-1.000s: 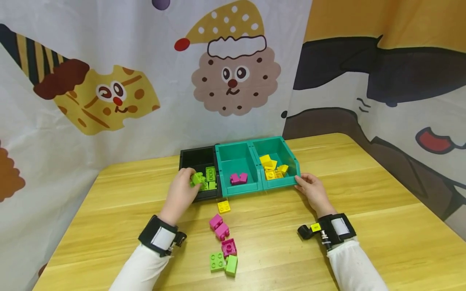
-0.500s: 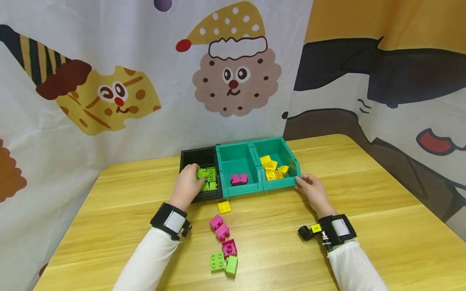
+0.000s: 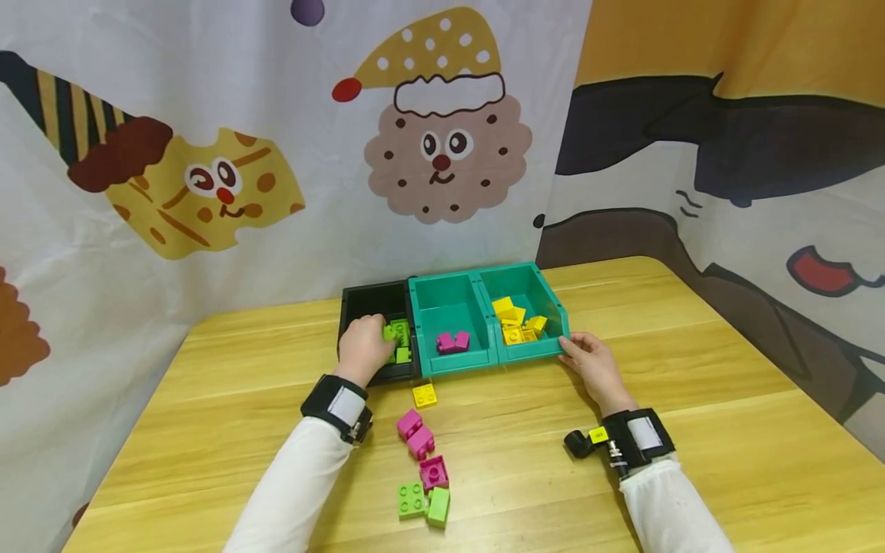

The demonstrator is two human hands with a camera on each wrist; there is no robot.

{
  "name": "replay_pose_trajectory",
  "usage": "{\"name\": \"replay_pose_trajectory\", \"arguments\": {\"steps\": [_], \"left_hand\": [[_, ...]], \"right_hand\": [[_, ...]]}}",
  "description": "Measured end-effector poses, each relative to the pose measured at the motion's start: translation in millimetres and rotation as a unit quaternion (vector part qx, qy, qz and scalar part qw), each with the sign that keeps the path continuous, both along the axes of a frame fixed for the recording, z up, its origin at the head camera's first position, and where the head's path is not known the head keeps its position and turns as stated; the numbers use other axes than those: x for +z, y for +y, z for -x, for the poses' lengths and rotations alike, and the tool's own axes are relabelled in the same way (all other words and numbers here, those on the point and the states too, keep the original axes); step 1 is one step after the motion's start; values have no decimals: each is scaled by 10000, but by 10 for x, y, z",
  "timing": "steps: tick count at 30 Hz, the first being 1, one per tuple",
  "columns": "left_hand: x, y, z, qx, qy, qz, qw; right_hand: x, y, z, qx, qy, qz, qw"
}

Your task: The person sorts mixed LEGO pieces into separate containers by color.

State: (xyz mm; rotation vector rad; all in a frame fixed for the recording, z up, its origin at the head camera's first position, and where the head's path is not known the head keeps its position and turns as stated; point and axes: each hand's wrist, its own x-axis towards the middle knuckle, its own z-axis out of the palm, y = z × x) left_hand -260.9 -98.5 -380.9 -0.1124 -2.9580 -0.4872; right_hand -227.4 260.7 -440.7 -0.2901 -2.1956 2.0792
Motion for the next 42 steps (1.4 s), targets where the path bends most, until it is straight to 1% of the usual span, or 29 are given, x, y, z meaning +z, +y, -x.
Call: {"name": "replay_pose_trajectory", "arguments": {"steps": [6, 9, 14, 17, 21, 25, 28, 30, 35, 38, 42], "left_hand": [[-23, 16, -2, 63, -55, 45, 10000], [-32, 14, -7, 25, -127, 30, 9999], [-25, 4, -33, -115, -226, -172, 9995], [12, 1, -76, -179, -119, -326, 9992], [90, 4, -183, -294, 164, -579, 9978], [170, 8, -340, -518, 472, -910, 9934], [213, 13, -463, -699, 604, -1077, 9899], [230, 18, -539, -776, 628, -1116, 9887], [239, 19, -694, -914, 492, -1201, 9873], [225, 4, -756, -1025, 268, -1274, 9862], [185, -11, -836, -1114, -129, -1388, 9840]], "right_hand": [[1, -4, 6, 18, 32, 46, 10000], [1, -3, 9, 1, 24, 59, 10000], [-7, -2, 12, -22, 1, 53, 10000], [-10, -2, 14, 1, 13, 90, 10000], [-9, 0, 11, 61, 48, 159, 9998], [-7, 3, 4, 84, 74, 145, 9998], [-6, 4, -3, 69, 71, 150, 9998], [-6, 7, -5, 76, 63, 160, 9998], [-1, 4, -6, 88, 42, 160, 9998], [5, -2, -4, 58, 6, 134, 9999], [13, -7, -3, 44, -33, 73, 10000]]}}
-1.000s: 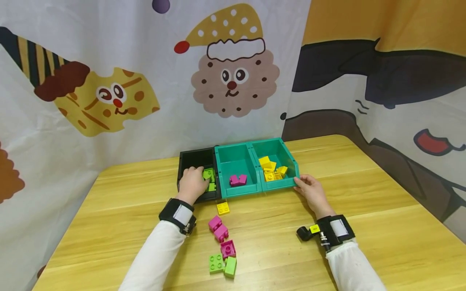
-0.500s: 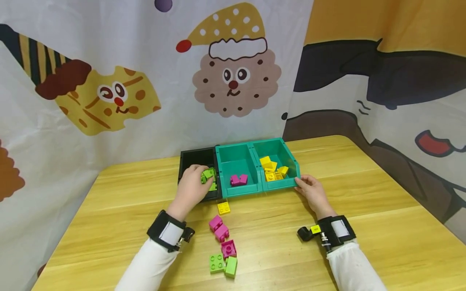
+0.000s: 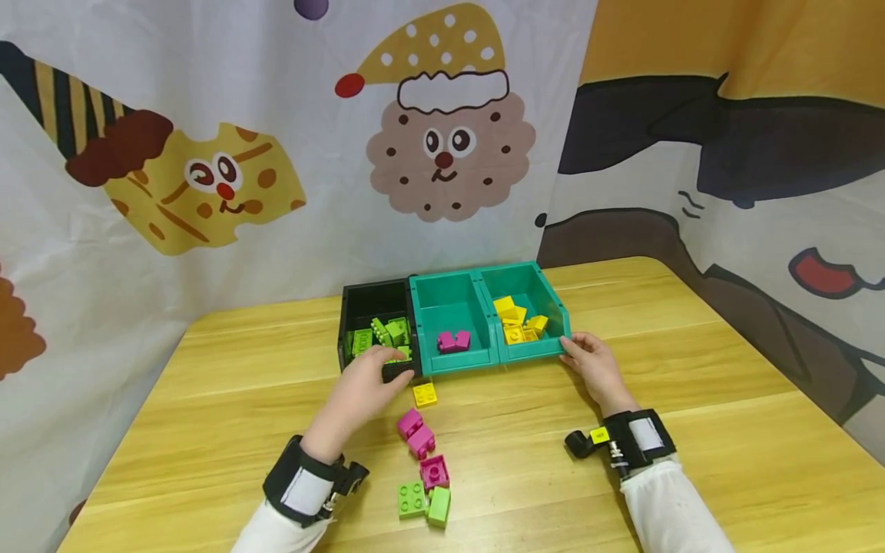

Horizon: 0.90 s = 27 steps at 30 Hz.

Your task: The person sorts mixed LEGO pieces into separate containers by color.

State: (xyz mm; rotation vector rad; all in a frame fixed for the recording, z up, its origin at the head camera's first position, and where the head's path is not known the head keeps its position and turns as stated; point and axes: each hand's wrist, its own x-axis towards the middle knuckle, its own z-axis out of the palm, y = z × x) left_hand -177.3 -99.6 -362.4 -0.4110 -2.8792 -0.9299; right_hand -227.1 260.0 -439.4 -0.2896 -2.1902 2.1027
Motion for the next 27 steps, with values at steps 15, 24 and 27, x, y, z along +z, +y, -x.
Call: {"name": "replay_pose_trajectory", "arguments": {"steps": [15, 24, 27], "left_hand": [[-132, 73, -187, -892, -959, 563, 9898], [-236, 94, -234, -1397, -1247, 1064, 9765], [-249, 113, -238, -1334, -1305, 902, 9783]], "right_hand": [[9, 2, -2, 12, 117, 100, 9999], [6, 2, 2, 4, -34, -13, 10000], [6, 3, 2, 9, -25, -49, 10000]]}}
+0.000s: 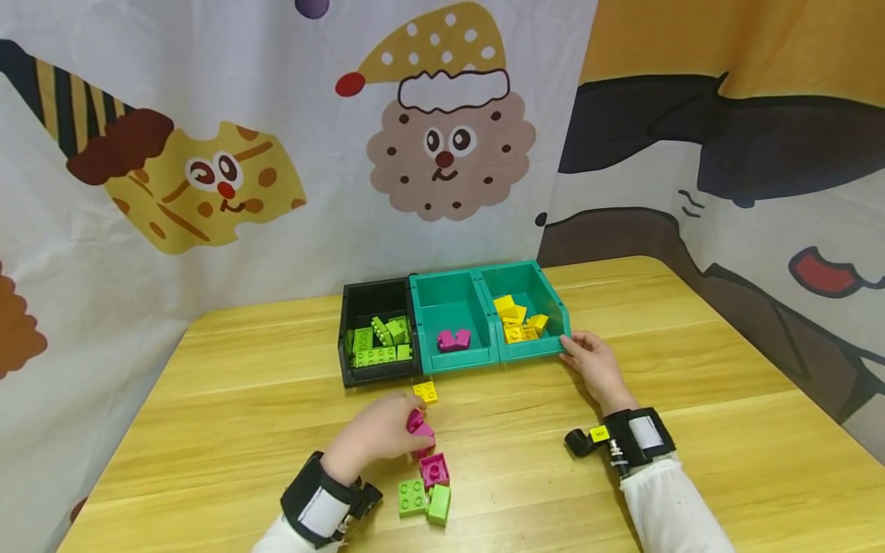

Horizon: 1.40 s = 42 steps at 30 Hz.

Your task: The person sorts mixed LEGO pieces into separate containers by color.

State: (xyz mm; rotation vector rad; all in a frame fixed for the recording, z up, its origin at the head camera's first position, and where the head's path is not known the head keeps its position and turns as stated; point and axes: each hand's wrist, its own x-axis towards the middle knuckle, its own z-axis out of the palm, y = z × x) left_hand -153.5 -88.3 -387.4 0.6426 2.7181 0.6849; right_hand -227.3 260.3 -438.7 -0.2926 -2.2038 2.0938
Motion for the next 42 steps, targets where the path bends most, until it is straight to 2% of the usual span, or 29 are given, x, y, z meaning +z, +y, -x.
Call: {"name": "replay_pose_trajectory", "arguments": {"steps": [5, 10, 23, 30, 36, 42], "left_hand": [[-7, 17, 17, 111, -185, -261, 9994], [-6, 15, 22, 187, -179, -409, 9988], [-2, -5, 29, 216, 152, -730, 9970], [50, -26, 48, 357, 571, -805, 9945], [85, -30, 59, 517, 565, -839, 9935], [105, -24, 50, 762, 559, -1119, 9892]], "right_hand": [[3, -1, -1, 1, 4, 7, 10000], [2, 0, -3, -4, 2, -34, 10000], [-15, 1, -12, 12, 120, 221, 9997], [-8, 6, -6, 3, 59, 170, 9998], [-7, 8, 2, 10, 34, 174, 9998], [-5, 12, 3, 21, -18, 91, 10000]]}}
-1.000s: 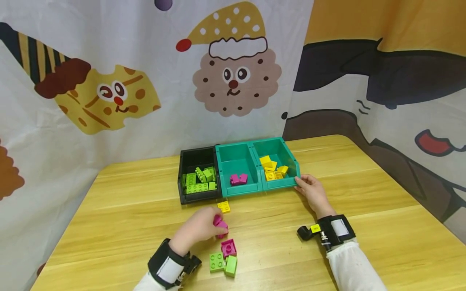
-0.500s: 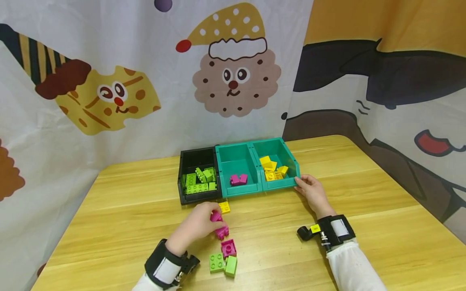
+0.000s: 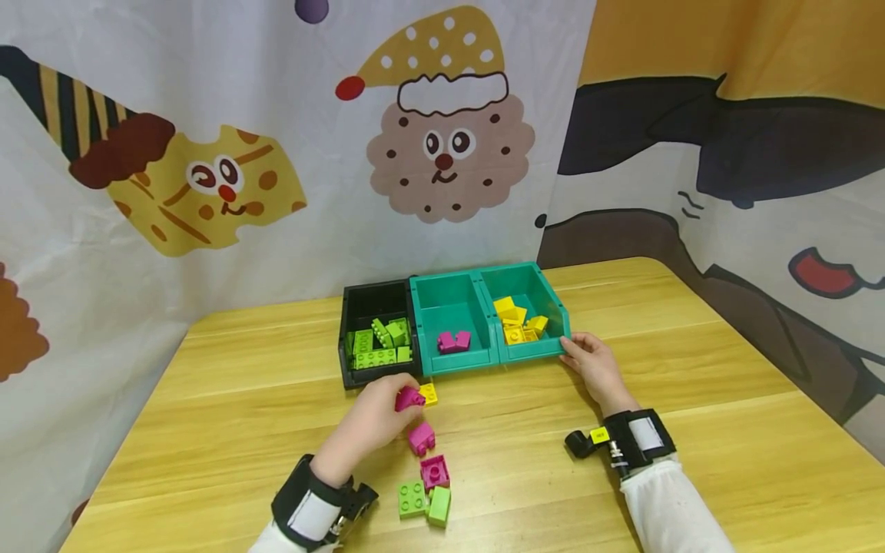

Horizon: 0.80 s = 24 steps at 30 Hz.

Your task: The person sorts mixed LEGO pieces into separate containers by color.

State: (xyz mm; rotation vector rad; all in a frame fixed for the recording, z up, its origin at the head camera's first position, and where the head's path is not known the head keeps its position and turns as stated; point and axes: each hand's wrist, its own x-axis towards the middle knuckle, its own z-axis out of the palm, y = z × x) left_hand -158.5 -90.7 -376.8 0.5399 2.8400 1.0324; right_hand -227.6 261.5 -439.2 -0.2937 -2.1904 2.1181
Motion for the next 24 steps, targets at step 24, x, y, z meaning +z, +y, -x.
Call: {"name": "replay_pose_trajectory", "arguments": {"steps": [24], "left_hand": [[456, 270, 250, 398, 668, -680, 9947]], "right_hand": [[-2, -6, -6, -12, 43, 6, 10000]]}}
